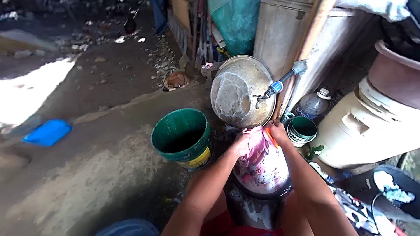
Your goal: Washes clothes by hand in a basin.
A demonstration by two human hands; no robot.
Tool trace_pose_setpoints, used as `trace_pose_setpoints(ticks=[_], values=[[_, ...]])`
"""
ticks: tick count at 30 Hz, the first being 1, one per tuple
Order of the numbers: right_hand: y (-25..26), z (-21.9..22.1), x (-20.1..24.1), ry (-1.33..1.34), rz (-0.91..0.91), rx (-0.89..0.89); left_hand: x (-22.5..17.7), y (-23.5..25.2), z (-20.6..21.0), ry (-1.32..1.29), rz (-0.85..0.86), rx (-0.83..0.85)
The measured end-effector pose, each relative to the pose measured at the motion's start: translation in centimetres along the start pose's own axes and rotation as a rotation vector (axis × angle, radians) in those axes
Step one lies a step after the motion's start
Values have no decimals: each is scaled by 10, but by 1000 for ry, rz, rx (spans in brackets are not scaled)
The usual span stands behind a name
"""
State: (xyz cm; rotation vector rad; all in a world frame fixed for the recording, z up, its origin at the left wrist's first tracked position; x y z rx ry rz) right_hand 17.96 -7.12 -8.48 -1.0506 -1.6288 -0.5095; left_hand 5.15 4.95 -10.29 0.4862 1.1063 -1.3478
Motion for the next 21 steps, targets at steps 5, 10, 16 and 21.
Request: trace_pose_setpoints(ticks=[5, 10, 16, 21], values=[[-67, 76, 68, -175, -430, -90, -2, -33, 34, -195, -155, -80], [-19, 6, 35, -251, -138, -209, 1, -4, 33, -290, -48, 405], [-63, 66, 81, -240, -514, -160, 7, 11, 7, -271, 97, 409], [-21, 5, 38, -211, -148, -245, -5, -3, 28, -311, -15, 450]])
Point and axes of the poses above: each hand's wrist, its own y-axis towards the middle knuckle, its own z-axis out of the palm, x = y × z, the point moved 5 cm from there along y, towards the middle knuckle, and after that the axes turned 9 degrees about x, right-handed, at the moved point
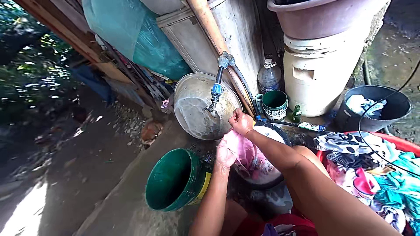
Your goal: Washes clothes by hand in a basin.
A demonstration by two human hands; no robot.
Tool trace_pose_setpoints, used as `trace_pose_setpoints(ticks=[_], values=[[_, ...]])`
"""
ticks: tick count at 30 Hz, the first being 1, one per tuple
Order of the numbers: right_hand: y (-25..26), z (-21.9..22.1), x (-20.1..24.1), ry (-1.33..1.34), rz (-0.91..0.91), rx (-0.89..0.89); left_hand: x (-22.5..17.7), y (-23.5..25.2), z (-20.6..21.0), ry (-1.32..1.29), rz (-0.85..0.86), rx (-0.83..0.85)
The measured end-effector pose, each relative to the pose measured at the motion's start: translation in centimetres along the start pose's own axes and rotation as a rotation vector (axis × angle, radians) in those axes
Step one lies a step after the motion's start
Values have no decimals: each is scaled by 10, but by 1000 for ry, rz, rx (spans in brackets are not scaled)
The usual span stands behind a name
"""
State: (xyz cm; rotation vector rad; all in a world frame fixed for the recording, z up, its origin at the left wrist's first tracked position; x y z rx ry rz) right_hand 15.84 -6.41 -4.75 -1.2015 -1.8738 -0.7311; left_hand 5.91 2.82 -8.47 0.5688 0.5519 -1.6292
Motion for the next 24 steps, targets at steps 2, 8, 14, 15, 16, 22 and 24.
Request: trace_pose_setpoints(ticks=[2, 8, 14, 15, 16, 22, 24], values=[[-17, 14, 24, 17, -148, -8, -1, -2, -3, 4, 22, -49], [-20, 18, 19, -32, -123, 132, -3, -2, -6, 35, 60, -75], [-53, 42, 55, 5, -385, 35, -10, -7, -20, 63, 147, 18], [-56, 43, 58, 4, -436, 38, -11, -9, -17, 89, 147, 14], [-47, 38, 49, -20, -398, 80, -11, -11, -14, 124, 87, -21], [21, 18, -33, -7, 2, 662, -45, -7, -23, 713, -7, -191], [-1, 34, -22, 92, 0, 857, -52, -5, -26, 1025, 53, -215]])
Point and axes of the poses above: each hand's wrist, its own y-axis towards the middle knuckle, its own z-axis out of the palm, x = y × z, the point moved 5 cm from there along y, towards the middle knuckle, and after that the axes turned 9 degrees about x, right-handed, at the moved point
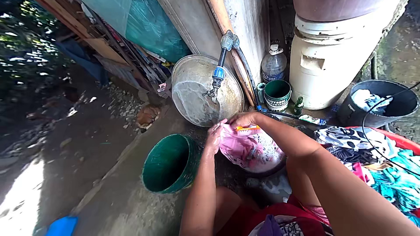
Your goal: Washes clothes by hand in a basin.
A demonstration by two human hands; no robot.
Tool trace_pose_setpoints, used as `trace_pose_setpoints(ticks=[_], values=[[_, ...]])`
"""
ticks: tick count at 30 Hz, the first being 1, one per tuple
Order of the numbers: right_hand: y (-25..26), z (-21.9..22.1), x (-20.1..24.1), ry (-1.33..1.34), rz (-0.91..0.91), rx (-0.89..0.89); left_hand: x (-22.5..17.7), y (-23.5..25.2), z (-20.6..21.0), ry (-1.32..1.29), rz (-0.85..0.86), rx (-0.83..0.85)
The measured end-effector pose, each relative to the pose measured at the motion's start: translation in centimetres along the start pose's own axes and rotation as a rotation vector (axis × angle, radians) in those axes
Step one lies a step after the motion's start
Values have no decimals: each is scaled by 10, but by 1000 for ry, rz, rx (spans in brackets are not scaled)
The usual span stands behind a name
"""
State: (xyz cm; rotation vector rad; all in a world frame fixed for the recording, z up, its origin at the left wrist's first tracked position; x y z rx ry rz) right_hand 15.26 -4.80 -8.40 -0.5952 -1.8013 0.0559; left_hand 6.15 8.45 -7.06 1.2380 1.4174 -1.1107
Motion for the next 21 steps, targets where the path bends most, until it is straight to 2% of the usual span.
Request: trace_pose_setpoints(ticks=[1, 3, 5, 7, 9, 11, 13, 15, 17, 19, 21], values=[[1, 10, -3, -56, 46, 42, -2, 0, -2, 72, 44, -11], [2, 17, -17, -344, 247, 77, -8, -1, -7, 90, 118, -59], [5, 15, -38, -546, 414, 117, -8, -2, -14, 119, 123, -93], [0, 0, -34, -542, 407, 107, -3, -4, -19, 291, 60, -4], [-4, -20, -22, -443, 309, 50, 8, -7, -25, 497, -66, 127], [-8, -33, -18, -323, 239, -15, 14, -10, -27, 567, -145, 126], [-8, -37, -19, -246, 238, -17, 18, -11, -26, 432, -164, 68], [6, -37, -44, -138, 229, -63, 30, -10, -18, 125, -183, -30], [24, -31, -97, 10, 225, -261, 50, -11, -3, -128, -282, -105], [14, -14, -150, 172, 388, -494, 62, -11, 9, -227, -390, -176], [-3, 20, -200, 382, 549, -652, 68, -10, 14, -263, -480, -212]])
Point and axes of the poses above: each hand's wrist, its own y-axis towards the middle knuckle, its own z-axis out of the palm, x = y × z, the point moved 5 cm from there along y, towards the middle knuckle, and after that the axes turned 9 degrees about x, right-handed, at the moved point
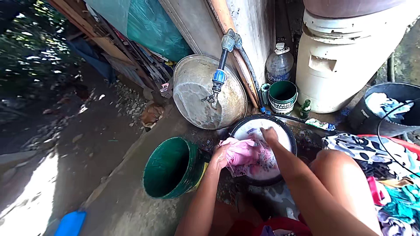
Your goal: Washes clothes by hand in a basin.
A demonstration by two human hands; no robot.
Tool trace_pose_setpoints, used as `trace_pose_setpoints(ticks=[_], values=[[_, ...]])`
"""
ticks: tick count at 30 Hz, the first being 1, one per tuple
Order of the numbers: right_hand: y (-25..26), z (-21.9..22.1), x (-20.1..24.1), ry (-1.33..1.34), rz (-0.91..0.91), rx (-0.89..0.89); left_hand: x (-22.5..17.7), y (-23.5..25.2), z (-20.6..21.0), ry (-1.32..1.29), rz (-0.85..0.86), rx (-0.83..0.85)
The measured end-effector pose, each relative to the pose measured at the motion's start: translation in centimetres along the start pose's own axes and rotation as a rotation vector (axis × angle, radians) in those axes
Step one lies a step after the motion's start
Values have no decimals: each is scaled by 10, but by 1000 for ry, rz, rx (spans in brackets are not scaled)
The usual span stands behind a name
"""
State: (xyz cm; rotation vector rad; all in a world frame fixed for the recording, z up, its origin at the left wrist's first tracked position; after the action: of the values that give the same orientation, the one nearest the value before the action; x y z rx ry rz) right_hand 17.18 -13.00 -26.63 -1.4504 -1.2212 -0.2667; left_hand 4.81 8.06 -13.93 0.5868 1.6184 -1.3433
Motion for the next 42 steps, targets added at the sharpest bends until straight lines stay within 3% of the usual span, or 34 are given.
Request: trace_pose_setpoints(ticks=[4, 7, 10, 13, 16, 19, 21, 24, 28, 33, 38, 42], values=[[8, 37, -102, 68, 190, 11, 14, 11, -4, -101, -132, 54], [17, 42, -127, 94, 158, -8, 10, 7, 3, -199, -101, 116], [12, 42, -99, 95, 103, -35, 7, 6, 9, -267, -28, 263], [-20, 41, -19, 43, -121, -104, 8, 9, 17, -311, -49, 235], [-88, 56, 80, 270, -488, -68, 11, 8, 26, -363, -62, 271], [-146, 60, 141, 92, -863, -67, 13, -8, 37, -466, -36, 285], [-134, 38, 147, -139, -727, -53, -1, -16, 44, -442, 30, 362], [-112, 17, 149, -264, -518, -59, -11, -20, 48, -481, 75, 395], [-168, 52, 169, -266, -779, 1, -13, -24, 44, -611, 139, 396], [-117, 3, 149, -219, -470, -113, -25, -32, 50, -560, 154, 535], [-166, 53, 155, -261, -743, -57, -13, -27, 39, -610, 144, 452], [-117, 5, 152, -519, -550, 45, -16, -30, 35, -213, 147, 416]])
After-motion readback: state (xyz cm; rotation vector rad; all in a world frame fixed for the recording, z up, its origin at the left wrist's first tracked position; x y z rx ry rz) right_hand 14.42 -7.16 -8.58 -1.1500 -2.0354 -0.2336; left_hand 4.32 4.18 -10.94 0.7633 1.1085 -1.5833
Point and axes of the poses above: each hand's wrist, its own y-axis towards the middle knuckle, its own z-axis out of the palm, x = y × z, the point moved 5 cm from there along y, towards the middle knuckle, and after that the axes turned 9 degrees about x, right-handed, at the moved point
